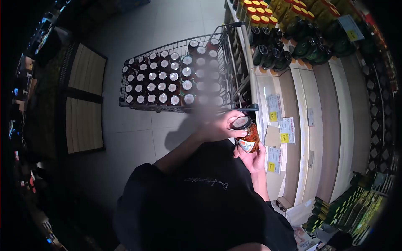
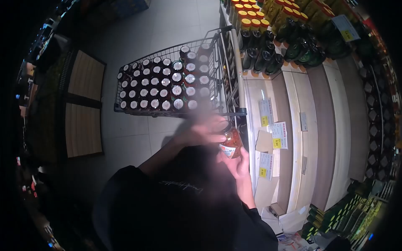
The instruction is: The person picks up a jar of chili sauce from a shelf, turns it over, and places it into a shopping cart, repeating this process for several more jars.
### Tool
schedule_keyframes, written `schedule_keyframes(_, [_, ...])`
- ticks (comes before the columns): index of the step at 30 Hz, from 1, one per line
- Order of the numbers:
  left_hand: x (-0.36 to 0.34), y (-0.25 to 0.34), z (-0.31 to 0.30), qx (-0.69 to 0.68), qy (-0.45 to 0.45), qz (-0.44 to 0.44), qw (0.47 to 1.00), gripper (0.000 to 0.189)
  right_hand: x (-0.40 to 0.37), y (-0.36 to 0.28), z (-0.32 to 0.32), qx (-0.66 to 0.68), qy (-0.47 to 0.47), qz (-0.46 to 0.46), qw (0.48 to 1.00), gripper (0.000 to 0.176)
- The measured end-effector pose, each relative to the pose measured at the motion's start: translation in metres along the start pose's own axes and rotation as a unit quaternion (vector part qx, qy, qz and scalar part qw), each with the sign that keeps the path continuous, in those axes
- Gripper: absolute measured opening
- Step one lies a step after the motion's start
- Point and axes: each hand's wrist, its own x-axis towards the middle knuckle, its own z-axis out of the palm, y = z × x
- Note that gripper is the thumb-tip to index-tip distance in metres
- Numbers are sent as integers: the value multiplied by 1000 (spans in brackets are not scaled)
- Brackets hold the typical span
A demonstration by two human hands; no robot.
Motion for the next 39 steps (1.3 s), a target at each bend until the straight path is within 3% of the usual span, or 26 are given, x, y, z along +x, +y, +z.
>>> schedule_keyframes(1, [-11,7,-7,-168,-42,-238,956,55,6,3,2,-29,2,23,999,60])
schedule_keyframes(5, [-47,-38,-16,-193,-25,-277,941,58,44,6,21,-77,-9,91,993,60])
schedule_keyframes(7, [-60,-52,-21,-278,42,-264,922,61,62,10,28,-105,-22,108,988,60])
schedule_keyframes(9, [-66,-54,-32,-275,78,-265,921,58,80,14,34,-132,-21,121,984,60])
schedule_keyframes(11, [-67,-61,-41,-314,153,-243,905,53,94,19,41,-136,-7,126,983,58])
schedule_keyframes(13, [-68,-66,-53,-316,161,-251,901,52,106,27,46,-127,54,151,979,58])
schedule_keyframes(15, [-73,-75,-58,-318,166,-260,897,50,118,31,46,-131,59,159,977,58])
schedule_keyframes(17, [-81,-87,-57,-352,223,-319,851,49,127,36,35,-164,30,170,971,57])
schedule_keyframes(21, [-75,-112,-108,-364,183,-274,871,63,137,26,40,-305,10,160,939,52])
schedule_keyframes(23, [-71,-134,-135,-285,272,-269,879,59,138,26,33,-318,11,159,934,48])
schedule_keyframes(27, [-48,-192,-197,-194,341,-271,879,58,129,25,25,-327,72,147,931,38])
schedule_keyframes(31, [-10,-253,-240,-47,346,-318,882,59,121,23,18,-323,116,143,928,37])
schedule_keyframes(34, [4,-311,-249,43,313,-338,886,64,118,19,13,-320,145,140,926,37])
schedule_keyframes(36, [14,-334,-249,162,243,-364,884,66,115,19,7,-307,182,134,924,36])
schedule_keyframes(39, [17,-371,-238,191,185,-366,892,67,109,20,-1,-279,229,131,923,35])
